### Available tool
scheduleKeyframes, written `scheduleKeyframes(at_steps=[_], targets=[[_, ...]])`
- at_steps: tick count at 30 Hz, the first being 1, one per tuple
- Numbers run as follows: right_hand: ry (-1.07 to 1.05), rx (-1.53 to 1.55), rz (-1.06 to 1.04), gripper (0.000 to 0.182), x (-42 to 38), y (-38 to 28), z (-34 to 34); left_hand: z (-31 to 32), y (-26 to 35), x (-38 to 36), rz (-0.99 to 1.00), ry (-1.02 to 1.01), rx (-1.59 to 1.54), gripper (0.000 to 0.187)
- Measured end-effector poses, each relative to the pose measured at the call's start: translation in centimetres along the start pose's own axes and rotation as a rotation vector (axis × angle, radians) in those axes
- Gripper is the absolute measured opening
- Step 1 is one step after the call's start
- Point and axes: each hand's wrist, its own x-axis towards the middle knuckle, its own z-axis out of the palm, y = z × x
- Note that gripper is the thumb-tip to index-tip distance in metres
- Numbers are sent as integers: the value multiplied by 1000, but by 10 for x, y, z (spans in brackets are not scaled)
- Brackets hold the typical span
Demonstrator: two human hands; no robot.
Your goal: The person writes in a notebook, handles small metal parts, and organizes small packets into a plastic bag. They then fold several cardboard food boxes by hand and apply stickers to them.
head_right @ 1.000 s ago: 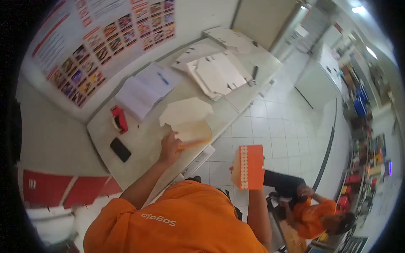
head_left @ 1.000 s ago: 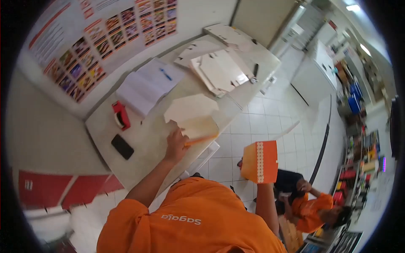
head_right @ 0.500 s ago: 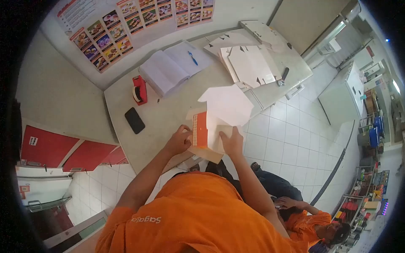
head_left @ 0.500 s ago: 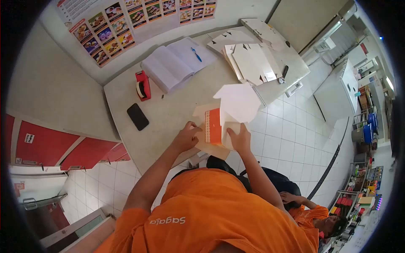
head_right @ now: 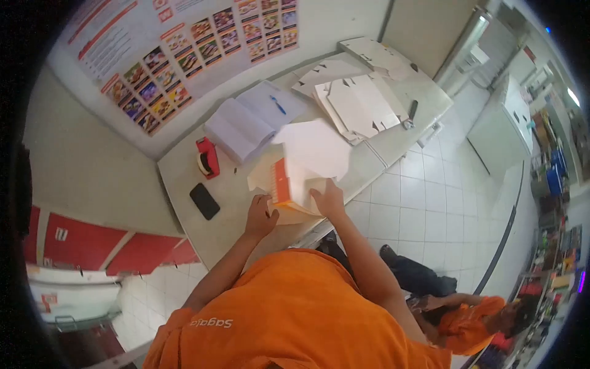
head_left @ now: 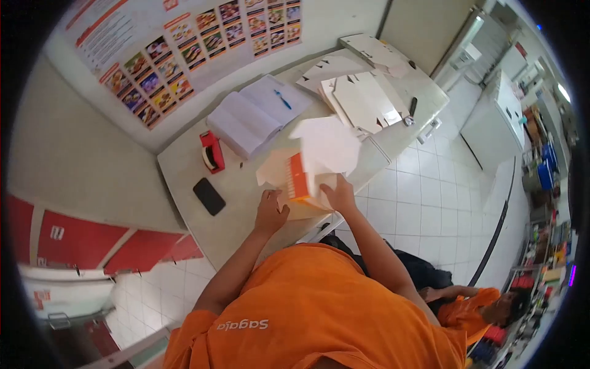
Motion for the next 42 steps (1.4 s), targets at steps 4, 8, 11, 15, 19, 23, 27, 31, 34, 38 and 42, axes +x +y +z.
scheduleKeyframes(at_steps=[4,8,11,15,19,23,27,31,34,38,42], targets=[[21,-124,-26,42,0,3,6,-19,-16,12,56,-110,-180,52],[29,-262,21,51,-11,10,7,-24,-34,15,164,-171,-182,45],[-30,-389,-9,34,-11,10,6,-23,-42,14,189,-159,-197,36],[-105,-526,96,27,-8,-13,-1,-19,-48,19,113,-183,-359,26],[-52,-518,81,24,-6,-1,11,-22,-42,17,134,-179,-341,30],[7,-418,63,27,-8,10,14,-19,-36,-1,155,-162,-511,34],[53,-408,78,28,-12,6,17,-15,-14,-13,58,-57,-386,35],[-6,-531,125,21,-7,-2,21,-8,-16,-17,-2,-50,-457,37],[-23,-549,147,19,-5,-10,20,-14,-5,-16,-142,-107,-450,55],[-70,-552,146,19,-6,-13,18,-21,9,-12,-109,-97,-378,60],[-59,-465,146,26,-8,-9,18,-12,7,-10,13,-20,-303,63]])
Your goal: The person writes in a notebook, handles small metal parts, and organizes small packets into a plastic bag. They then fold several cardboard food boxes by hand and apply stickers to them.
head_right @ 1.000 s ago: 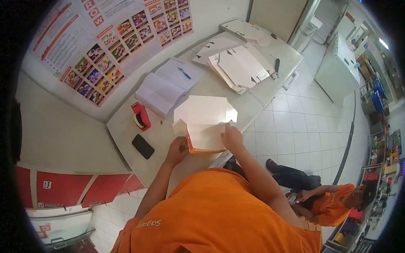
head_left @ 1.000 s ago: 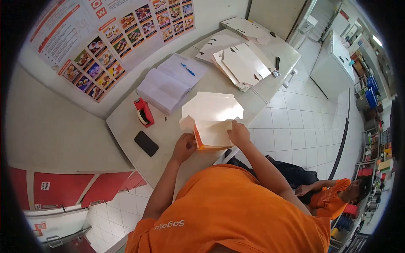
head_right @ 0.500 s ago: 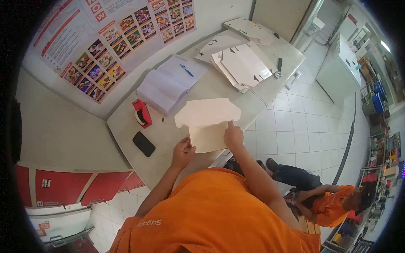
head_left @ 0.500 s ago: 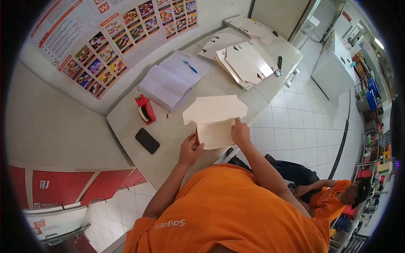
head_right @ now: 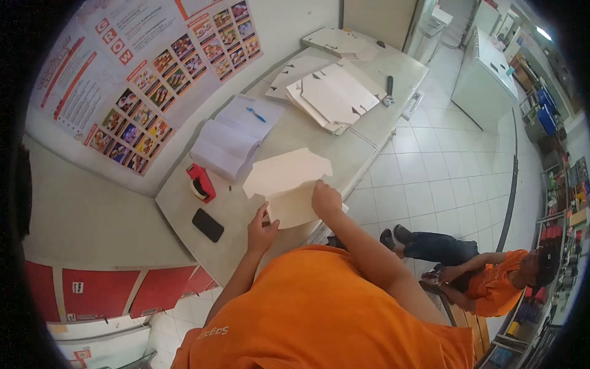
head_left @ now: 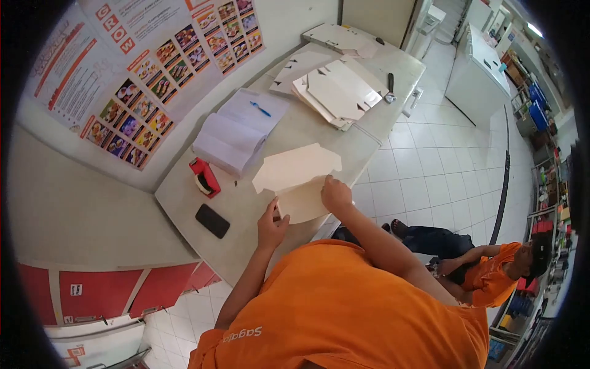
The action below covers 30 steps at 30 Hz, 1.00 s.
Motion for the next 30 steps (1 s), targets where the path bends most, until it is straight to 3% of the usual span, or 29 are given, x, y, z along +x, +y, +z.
scheduleKeyframes(at_steps=[2,4,5,7,10,14,16,18,20,23,25,30], targets=[[7,33,-24,31,-2,3,4,-2,3,-3,-32,12,23,63],[210,116,-299,45,1,9,14,-4,-3,-4,-56,20,47,63],[227,118,-292,45,6,11,13,-5,-9,-4,-106,103,93,63],[34,544,-269,40,14,12,1,-8,-25,-3,-144,182,143,63],[167,676,-169,29,35,28,-16,-11,-22,0,-40,277,90,69],[338,633,-60,24,94,58,-40,2,15,-12,-188,302,-21,83],[575,357,-202,29,142,78,-52,10,7,-19,-212,317,-7,87],[628,370,-98,33,191,97,-73,17,-15,-26,-56,425,219,85],[820,460,174,39,256,132,-78,18,3,-26,-104,475,225,83],[834,341,278,47,318,184,-115,12,26,-29,-137,576,270,77],[565,218,246,55,359,208,-141,13,38,-23,-112,634,310,74],[244,216,235,73,440,251,-156,23,70,0,-185,616,399,68]])
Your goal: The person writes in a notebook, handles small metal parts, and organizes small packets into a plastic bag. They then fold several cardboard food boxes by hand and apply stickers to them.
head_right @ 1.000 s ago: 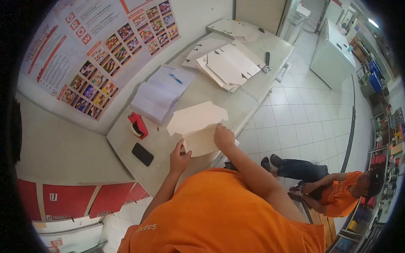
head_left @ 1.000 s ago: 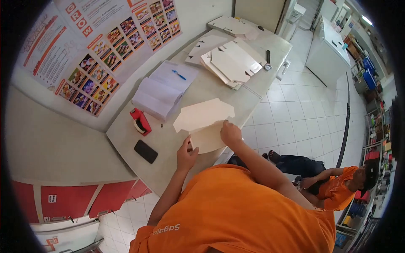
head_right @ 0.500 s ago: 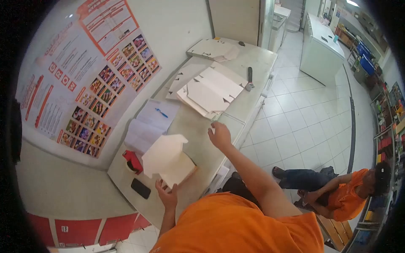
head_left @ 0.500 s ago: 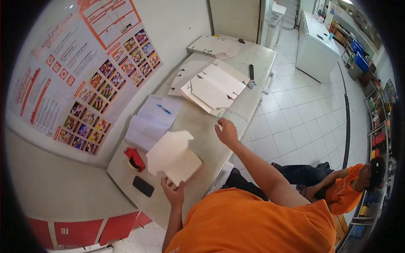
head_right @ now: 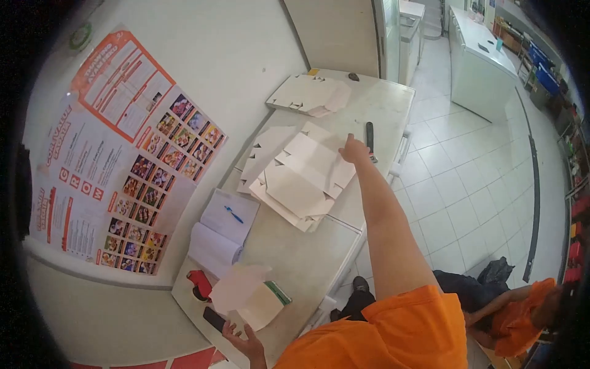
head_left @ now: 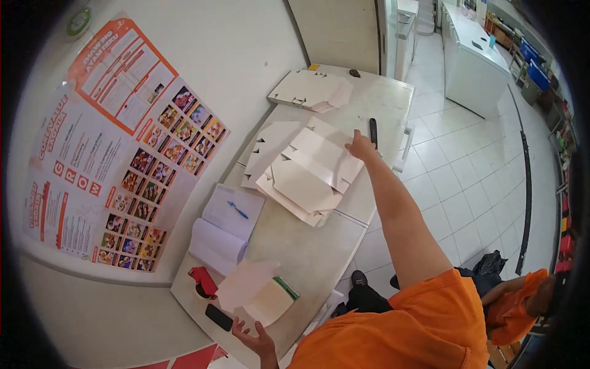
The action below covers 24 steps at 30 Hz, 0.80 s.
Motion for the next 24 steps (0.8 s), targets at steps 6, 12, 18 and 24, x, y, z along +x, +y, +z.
scheduleKeyframes(at_steps=[6,12,18,24], targets=[[-267,-25,-137,81,32,11,-14,28,70,20,176,28,21,60],[-401,563,-400,46,-43,28,-69,78,86,34,-134,-592,-392,55],[-220,1163,163,37,-287,-11,-129,166,181,17,-519,-1160,-1417,61],[-10,1481,208,61,-461,3,-98,132,198,30,95,-1026,-1054,66]])
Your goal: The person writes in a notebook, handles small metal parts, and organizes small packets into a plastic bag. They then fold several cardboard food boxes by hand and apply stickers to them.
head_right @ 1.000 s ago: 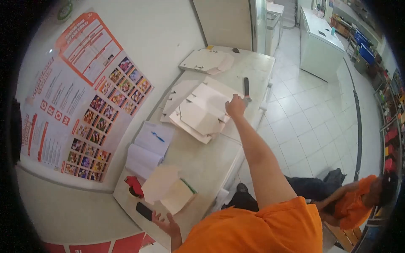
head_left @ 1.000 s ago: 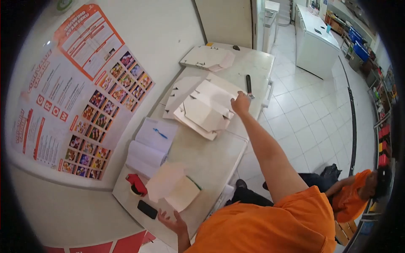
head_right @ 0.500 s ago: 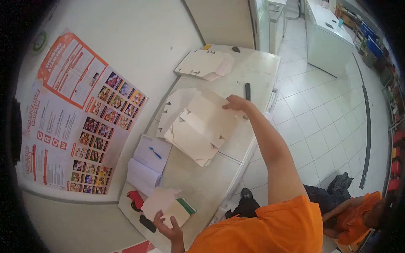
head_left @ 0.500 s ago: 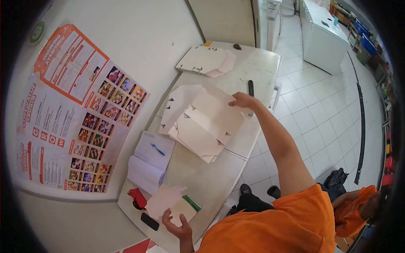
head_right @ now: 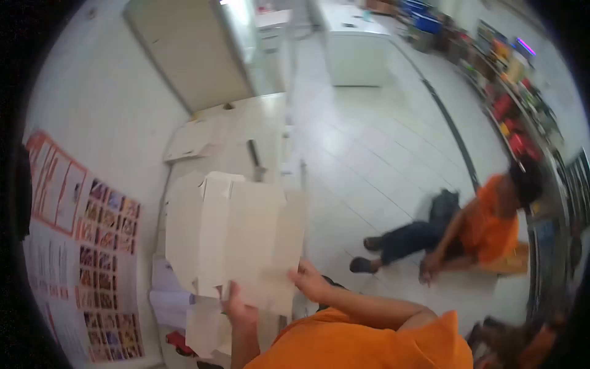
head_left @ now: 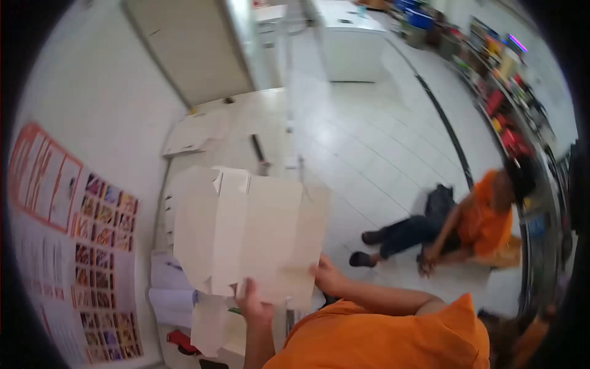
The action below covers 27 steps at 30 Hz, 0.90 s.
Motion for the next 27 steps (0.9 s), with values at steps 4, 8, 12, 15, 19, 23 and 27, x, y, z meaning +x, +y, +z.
scheduleKeyframes(at_steps=[4,8,12,15,19,23,27], targets=[[-712,882,10,88,-41,-66,-70,-25,16,-54,-287,47,-370,59],[-550,243,34,84,-98,-61,-103,-34,27,-107,-301,-150,-259,65],[-342,-141,44,74,-203,-48,-100,-50,18,-146,-429,-273,-123,68],[-105,-5,9,81,-285,-39,-101,-57,-26,-186,-542,-303,-374,67],[189,182,-57,83,-349,-8,-108,-43,-58,-210,-597,-526,-407,68],[348,137,-119,74,-387,-12,-90,4,-26,-215,-709,-506,-159,73],[639,-387,-281,64,-419,-6,-52,19,-30,-231,-747,-675,-209,74]])
